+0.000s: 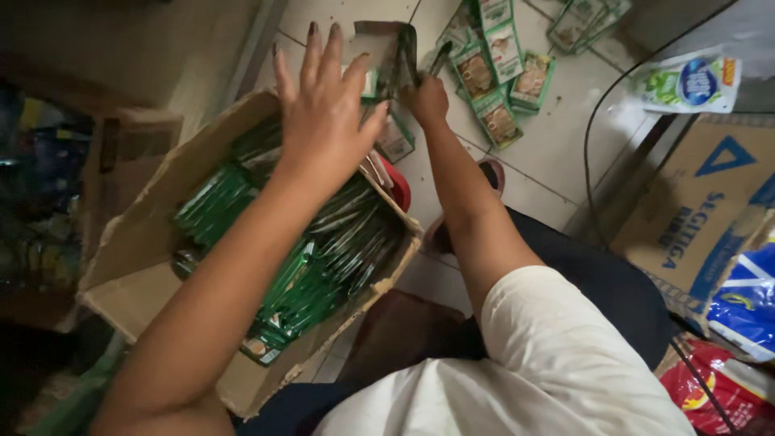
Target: The person sits on the floor and organizes small green boxes by picking them up from a pile on the floor and placing them into a cardboard box. The person repeatedly picks up boxes, sometimes stacking them, and arranges them inside the box.
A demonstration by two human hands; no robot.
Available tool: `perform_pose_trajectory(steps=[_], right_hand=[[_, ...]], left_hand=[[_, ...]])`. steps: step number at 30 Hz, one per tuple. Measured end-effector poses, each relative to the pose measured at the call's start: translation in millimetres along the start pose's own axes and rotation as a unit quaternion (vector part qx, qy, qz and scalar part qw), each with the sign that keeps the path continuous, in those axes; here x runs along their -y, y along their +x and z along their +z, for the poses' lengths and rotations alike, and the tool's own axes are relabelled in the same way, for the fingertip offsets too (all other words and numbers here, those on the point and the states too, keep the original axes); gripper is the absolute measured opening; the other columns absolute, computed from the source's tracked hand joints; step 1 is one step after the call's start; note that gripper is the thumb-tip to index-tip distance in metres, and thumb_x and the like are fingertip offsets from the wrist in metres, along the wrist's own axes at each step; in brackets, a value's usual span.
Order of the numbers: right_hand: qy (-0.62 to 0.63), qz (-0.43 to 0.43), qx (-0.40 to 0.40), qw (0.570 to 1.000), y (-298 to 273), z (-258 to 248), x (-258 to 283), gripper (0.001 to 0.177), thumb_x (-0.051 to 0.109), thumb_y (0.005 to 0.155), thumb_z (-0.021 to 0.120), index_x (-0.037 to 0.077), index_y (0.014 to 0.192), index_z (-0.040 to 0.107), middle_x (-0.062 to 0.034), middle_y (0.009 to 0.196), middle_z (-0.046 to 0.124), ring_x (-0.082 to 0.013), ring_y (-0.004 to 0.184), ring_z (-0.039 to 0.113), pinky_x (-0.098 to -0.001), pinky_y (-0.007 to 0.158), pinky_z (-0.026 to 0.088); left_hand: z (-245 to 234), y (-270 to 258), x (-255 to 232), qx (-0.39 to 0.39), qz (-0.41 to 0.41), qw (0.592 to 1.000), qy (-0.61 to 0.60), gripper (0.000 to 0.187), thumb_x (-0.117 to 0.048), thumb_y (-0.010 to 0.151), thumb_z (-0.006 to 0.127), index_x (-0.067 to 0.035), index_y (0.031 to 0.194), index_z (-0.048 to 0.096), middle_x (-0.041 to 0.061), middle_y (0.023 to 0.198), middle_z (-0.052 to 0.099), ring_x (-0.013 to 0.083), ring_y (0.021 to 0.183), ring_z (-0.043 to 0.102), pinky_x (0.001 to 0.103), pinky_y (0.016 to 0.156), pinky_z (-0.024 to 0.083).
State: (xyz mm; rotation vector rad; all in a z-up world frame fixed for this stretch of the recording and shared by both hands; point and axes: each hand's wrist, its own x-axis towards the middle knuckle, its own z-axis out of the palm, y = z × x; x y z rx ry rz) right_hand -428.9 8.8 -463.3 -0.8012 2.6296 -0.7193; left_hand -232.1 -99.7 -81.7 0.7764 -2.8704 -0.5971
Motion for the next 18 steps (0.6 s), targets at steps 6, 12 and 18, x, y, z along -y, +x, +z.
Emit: perform_pose_trajectory(steps=[6, 12, 18], right_hand=[[0.065, 0.080, 0.215, 0.971, 28.5, -91.3, 13.2, 0.041, 0.034, 0.083, 0.076, 0.003, 0.110, 0.072, -0.0141, 0.079, 0.075, -0.0260, 0.068, 0.074, -0.0389, 0.064, 0.058], [0.215, 0.039, 0.228, 0.949, 45.5, -207.4, 82.6, 0.038, 0.019, 0.089, 0.069, 0.000, 0.122, 0.066, -0.0142, 0.090, 0.075, -0.0237, 0.066, 0.076, -0.0377, 0.058, 0.063], [0.313, -0.040, 0.281, 0.906, -14.2, -328.8, 191.8, 0.033, 0.018, 0.102, 0.060, 0.000, 0.129, 0.064, -0.0181, 0.107, 0.075, -0.0276, 0.082, 0.076, -0.0391, 0.067, 0.061]], left_hand=[[-48.9, -54.8, -1.1, -0.041, -0.007, 0.999, -0.019, 0.057, -0.039, 0.102, 0.068, -0.003, 0.144, 0.059, 0.029, 0.160, 0.036, 0.0452, 0.152, 0.024, 0.069, 0.120, 0.010], [-83.3, -134.4, -8.6, -0.082, -0.034, 0.994, -0.062, 0.055, -0.037, 0.097, 0.070, -0.007, 0.142, 0.059, 0.029, 0.160, 0.037, 0.0463, 0.150, 0.029, 0.064, 0.120, 0.018], [-65.0, -197.0, -9.4, -0.180, -0.046, 0.957, -0.224, 0.056, -0.037, 0.095, 0.076, -0.010, 0.141, 0.060, 0.024, 0.156, 0.049, 0.0407, 0.146, 0.045, 0.048, 0.120, 0.037]])
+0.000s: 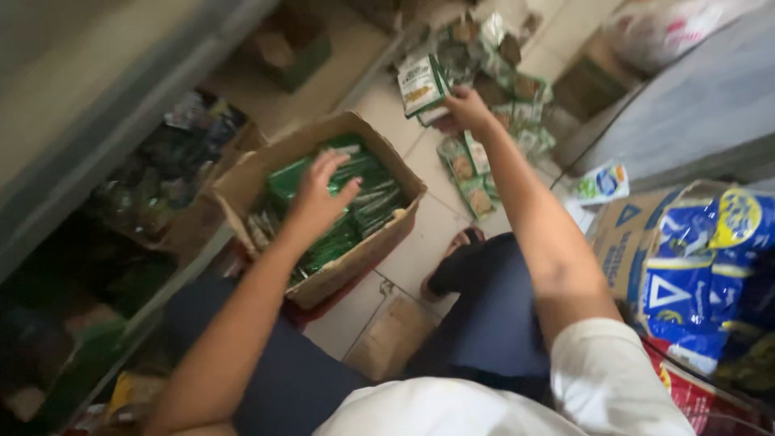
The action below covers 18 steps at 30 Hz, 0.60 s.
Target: The person sits on the floor and organizes small green boxes by picking them up from a pile on the floor and placing them into a cardboard box. The person repeatedly picks up boxes, sometimes stacking them, and arranges them inside the box.
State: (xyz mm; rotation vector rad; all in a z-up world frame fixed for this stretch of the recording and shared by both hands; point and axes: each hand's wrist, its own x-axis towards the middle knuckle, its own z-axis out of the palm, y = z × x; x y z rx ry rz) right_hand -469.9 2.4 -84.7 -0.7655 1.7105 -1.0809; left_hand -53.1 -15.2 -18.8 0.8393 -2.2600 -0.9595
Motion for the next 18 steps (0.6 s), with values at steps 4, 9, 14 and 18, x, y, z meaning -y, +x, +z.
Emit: perform_pose_trajectory(steps=[4, 9, 14, 18], right_hand=[[0.103, -0.027, 0.045, 0.993, -78.5, 66.0, 42.1, 0.034, 0.016, 0.099, 0.051, 0.003, 0.130, 0.056, -0.0172, 0.113, 0.075, -0.0314, 0.091, 0.080, -0.0409, 0.079, 0.068], [0.008, -0.151, 0.110, 0.982, -146.3, 162.8, 44.3, 0.040, 0.012, 0.097, 0.060, -0.003, 0.134, 0.058, -0.0104, 0.115, 0.070, -0.0193, 0.098, 0.073, -0.0375, 0.079, 0.064], [0.020, -0.228, 0.190, 0.955, -165.6, 191.2, 57.3, 0.045, 0.004, 0.095, 0.061, -0.007, 0.138, 0.055, -0.0098, 0.119, 0.070, -0.0145, 0.105, 0.070, -0.0281, 0.089, 0.060], [-0.016, -0.196, 0.214, 0.957, -165.7, 207.9, 64.1, 0.047, 0.003, 0.092, 0.066, -0.009, 0.136, 0.057, -0.0088, 0.113, 0.069, -0.0109, 0.092, 0.065, -0.0274, 0.077, 0.057]], left_hand=[[22.5, -17.8, 18.1, 0.001, -0.110, 0.974, -0.198, 0.073, -0.039, 0.091, 0.079, -0.007, 0.149, 0.047, 0.019, 0.151, 0.052, 0.0314, 0.142, 0.046, 0.043, 0.113, 0.039], [38.2, -21.2, 33.1, 0.022, -0.146, 0.882, -0.448, 0.077, -0.033, 0.089, 0.077, -0.010, 0.151, 0.039, 0.007, 0.141, 0.060, 0.0196, 0.128, 0.058, 0.036, 0.104, 0.049], [23.9, -34.3, 31.8, -0.073, -0.084, 0.869, -0.483, 0.065, -0.027, 0.091, 0.078, -0.008, 0.144, 0.045, 0.006, 0.135, 0.064, 0.0172, 0.124, 0.062, 0.033, 0.105, 0.051], [0.3, -35.2, 20.8, -0.161, -0.170, 0.831, -0.504, 0.052, -0.032, 0.093, 0.074, -0.008, 0.136, 0.057, 0.006, 0.130, 0.067, 0.0166, 0.118, 0.065, 0.030, 0.099, 0.053]])
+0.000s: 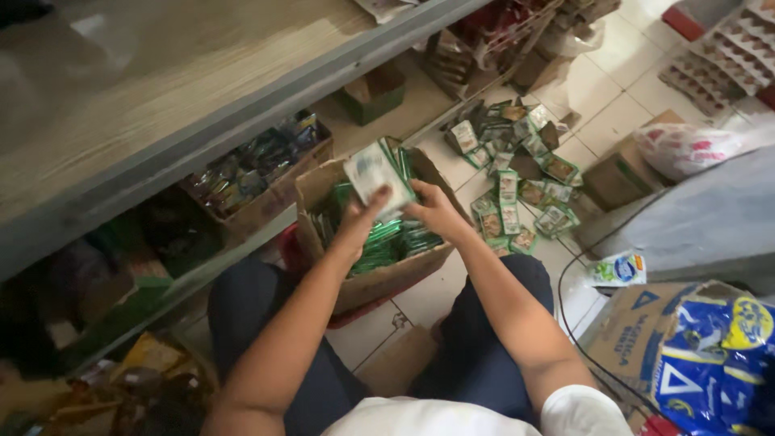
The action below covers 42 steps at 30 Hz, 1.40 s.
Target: The person sits on the floor and organizes small green boxes by picking them up from a pile on the floor and placing them into a cardboard box. The person repeatedly picks up boxes, sometimes stacking them, and arranges them inside the box.
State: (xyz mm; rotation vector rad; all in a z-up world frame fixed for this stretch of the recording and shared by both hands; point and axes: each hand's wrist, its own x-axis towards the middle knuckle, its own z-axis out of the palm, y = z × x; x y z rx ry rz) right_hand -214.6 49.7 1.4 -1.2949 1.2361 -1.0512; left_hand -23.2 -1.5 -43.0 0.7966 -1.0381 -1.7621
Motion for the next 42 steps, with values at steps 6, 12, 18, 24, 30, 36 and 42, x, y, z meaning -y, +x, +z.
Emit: perform_pose_trajectory(steps=[6, 12, 18, 24, 30, 36, 42], right_hand=[[-0.147, 0.018, 0.043, 0.988, -4.9, 12.6, 0.6, 0.054, 0.005, 0.087, 0.070, -0.008, 0.138, 0.056, -0.0096, 0.112, 0.070, -0.0113, 0.086, 0.062, -0.0274, 0.072, 0.053], [-0.141, 0.004, 0.060, 0.988, -5.6, 12.2, -5.0, 0.058, 0.011, 0.094, 0.064, -0.006, 0.147, 0.047, -0.0166, 0.142, 0.060, -0.0196, 0.127, 0.056, -0.0303, 0.104, 0.046], [0.004, 0.022, 0.032, 0.999, -12.9, 26.5, 6.6, 0.077, 0.020, 0.104, 0.061, 0.001, 0.167, 0.019, -0.0153, 0.169, 0.031, -0.0262, 0.154, 0.035, -0.0355, 0.122, 0.032], [-0.060, -0.078, -0.064, 0.993, -17.8, 48.1, 51.0, 0.125, 0.015, 0.079, 0.085, 0.006, 0.164, -0.006, -0.0219, 0.153, 0.045, -0.0284, 0.138, 0.052, -0.0379, 0.117, 0.040], [0.050, -0.052, -0.059, 0.996, -15.6, 39.9, 56.4, 0.112, 0.004, 0.071, 0.089, 0.002, 0.160, 0.021, -0.0166, 0.144, 0.054, -0.0233, 0.133, 0.056, -0.0366, 0.111, 0.049], [0.061, -0.066, -0.040, 0.995, -23.7, 31.8, 44.8, 0.102, 0.002, 0.070, 0.090, 0.001, 0.154, 0.030, -0.0126, 0.140, 0.055, -0.0216, 0.132, 0.055, -0.0367, 0.111, 0.049], [0.010, -0.085, -0.041, 0.995, -26.1, 29.6, 41.2, 0.106, -0.005, 0.070, 0.089, 0.002, 0.156, 0.028, -0.0126, 0.141, 0.055, -0.0230, 0.134, 0.054, -0.0378, 0.111, 0.049]], left_hand=[[-17.5, 6.0, -40.8, -0.120, -0.140, 0.960, -0.210, 0.038, -0.033, 0.090, 0.072, -0.009, 0.120, 0.065, 0.006, 0.106, 0.072, 0.0207, 0.093, 0.071, 0.038, 0.080, 0.061], [-8.8, 2.5, -48.3, -0.126, -0.021, 0.959, -0.254, 0.034, -0.026, 0.093, 0.075, -0.005, 0.117, 0.064, 0.008, 0.100, 0.071, 0.0207, 0.086, 0.071, 0.037, 0.076, 0.062], [-1.0, -5.5, -59.7, -0.109, -0.002, 0.978, -0.178, 0.059, -0.031, 0.089, 0.074, -0.006, 0.135, 0.048, 0.013, 0.109, 0.070, 0.0236, 0.088, 0.073, 0.038, 0.075, 0.064], [24.3, -22.0, -53.9, -0.088, 0.100, 0.991, -0.003, 0.077, -0.038, 0.097, 0.071, -0.003, 0.155, 0.035, 0.016, 0.134, 0.061, 0.0224, 0.118, 0.062, 0.036, 0.100, 0.052], [29.2, -36.7, -52.0, -0.024, 0.215, 0.972, 0.096, 0.082, -0.038, 0.106, 0.064, -0.008, 0.166, 0.017, 0.018, 0.158, 0.042, 0.0275, 0.144, 0.047, 0.042, 0.124, 0.039], [31.0, -43.8, -55.0, 0.059, 0.292, 0.951, 0.082, 0.088, -0.042, 0.104, 0.067, -0.011, 0.165, 0.012, 0.016, 0.159, 0.034, 0.0274, 0.146, 0.045, 0.043, 0.123, 0.043], [29.1, -48.8, -63.8, 0.066, 0.290, 0.947, 0.117, 0.080, -0.047, 0.108, 0.056, -0.008, 0.165, 0.016, 0.017, 0.159, 0.036, 0.0279, 0.149, 0.044, 0.044, 0.128, 0.037]])
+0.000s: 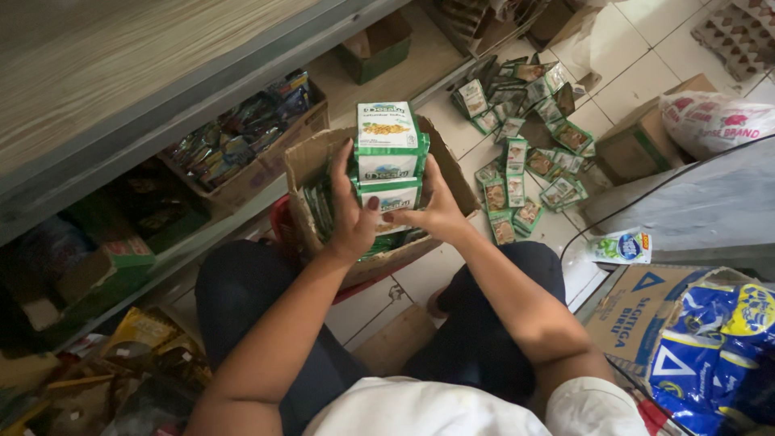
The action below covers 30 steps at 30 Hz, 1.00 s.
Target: The person sits on the floor and organizes small green boxes by picking them up from a pile on the floor and placing them into a cardboard box. The person repeatedly picks up boxes, sometimes stacking them, and arranges them inside the box.
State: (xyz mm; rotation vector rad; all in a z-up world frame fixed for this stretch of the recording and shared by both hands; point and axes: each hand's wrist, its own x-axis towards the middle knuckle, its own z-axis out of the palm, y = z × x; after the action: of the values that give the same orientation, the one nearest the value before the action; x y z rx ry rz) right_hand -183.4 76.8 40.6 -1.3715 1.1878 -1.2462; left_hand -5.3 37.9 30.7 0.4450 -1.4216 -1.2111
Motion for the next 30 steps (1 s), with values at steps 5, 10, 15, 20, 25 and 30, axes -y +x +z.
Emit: perform_pose_trajectory(steps=[5, 10, 15, 20, 25, 30], right_hand=[[0.115, 0.031, 0.019, 0.993, 2.2, 3.4, 4.3, 0.109, -0.007, 0.071, 0.086, 0.004, 0.159, 0.022, -0.0104, 0.143, 0.052, -0.0210, 0.134, 0.054, -0.0363, 0.108, 0.054], [0.117, 0.097, 0.000, 0.988, 1.6, 4.9, 3.6, 0.108, -0.004, 0.068, 0.086, 0.004, 0.156, 0.024, -0.0100, 0.135, 0.056, -0.0224, 0.125, 0.059, -0.0375, 0.099, 0.057], [0.043, 0.065, 0.014, 0.997, 2.7, -2.0, -11.3, 0.103, -0.001, 0.075, 0.088, 0.002, 0.158, 0.027, -0.0115, 0.143, 0.055, -0.0215, 0.136, 0.053, -0.0358, 0.113, 0.047], [0.129, 0.146, 0.012, 0.981, 4.1, -10.5, -24.9, 0.102, 0.006, 0.080, 0.079, 0.006, 0.161, 0.017, -0.0128, 0.144, 0.055, -0.0223, 0.132, 0.055, -0.0367, 0.110, 0.046], [0.225, 0.141, 0.061, 0.962, 3.7, -10.8, -23.8, 0.087, 0.007, 0.087, 0.067, 0.005, 0.162, 0.023, -0.0108, 0.147, 0.052, -0.0205, 0.134, 0.053, -0.0336, 0.112, 0.045], [0.189, 0.156, 0.053, 0.968, 5.4, -9.4, -18.3, 0.087, 0.008, 0.086, 0.068, 0.005, 0.163, 0.026, -0.0106, 0.146, 0.053, -0.0186, 0.126, 0.052, -0.0307, 0.099, 0.043]], left_hand=[[-1.2, 5.2, -7.3, -0.003, 0.014, 0.999, 0.033, 0.069, -0.038, 0.109, 0.046, -0.004, 0.163, 0.021, 0.019, 0.163, 0.032, 0.0297, 0.154, 0.036, 0.045, 0.132, 0.027], [-0.6, 6.4, -5.9, -0.015, -0.012, 0.998, 0.053, 0.064, -0.022, 0.106, 0.041, -0.002, 0.163, 0.022, 0.020, 0.163, 0.033, 0.0308, 0.154, 0.035, 0.045, 0.133, 0.026], [3.7, 10.1, 4.8, -0.074, -0.087, 0.993, -0.018, 0.074, -0.015, 0.092, 0.043, -0.004, 0.163, 0.024, 0.018, 0.163, 0.033, 0.0281, 0.152, 0.037, 0.041, 0.130, 0.027], [0.0, 13.7, 19.2, -0.095, -0.117, 0.984, -0.098, 0.075, -0.014, 0.091, 0.043, -0.007, 0.163, 0.027, 0.016, 0.163, 0.035, 0.0266, 0.153, 0.036, 0.040, 0.131, 0.028], [-5.6, 13.3, 30.8, -0.099, -0.151, 0.975, -0.132, 0.072, -0.018, 0.093, 0.042, -0.007, 0.163, 0.028, 0.017, 0.160, 0.040, 0.0277, 0.148, 0.043, 0.041, 0.127, 0.035], [-6.1, 11.8, 35.9, -0.090, -0.131, 0.977, -0.143, 0.071, -0.019, 0.094, 0.042, -0.007, 0.163, 0.027, 0.017, 0.159, 0.040, 0.0276, 0.147, 0.043, 0.041, 0.127, 0.036]])
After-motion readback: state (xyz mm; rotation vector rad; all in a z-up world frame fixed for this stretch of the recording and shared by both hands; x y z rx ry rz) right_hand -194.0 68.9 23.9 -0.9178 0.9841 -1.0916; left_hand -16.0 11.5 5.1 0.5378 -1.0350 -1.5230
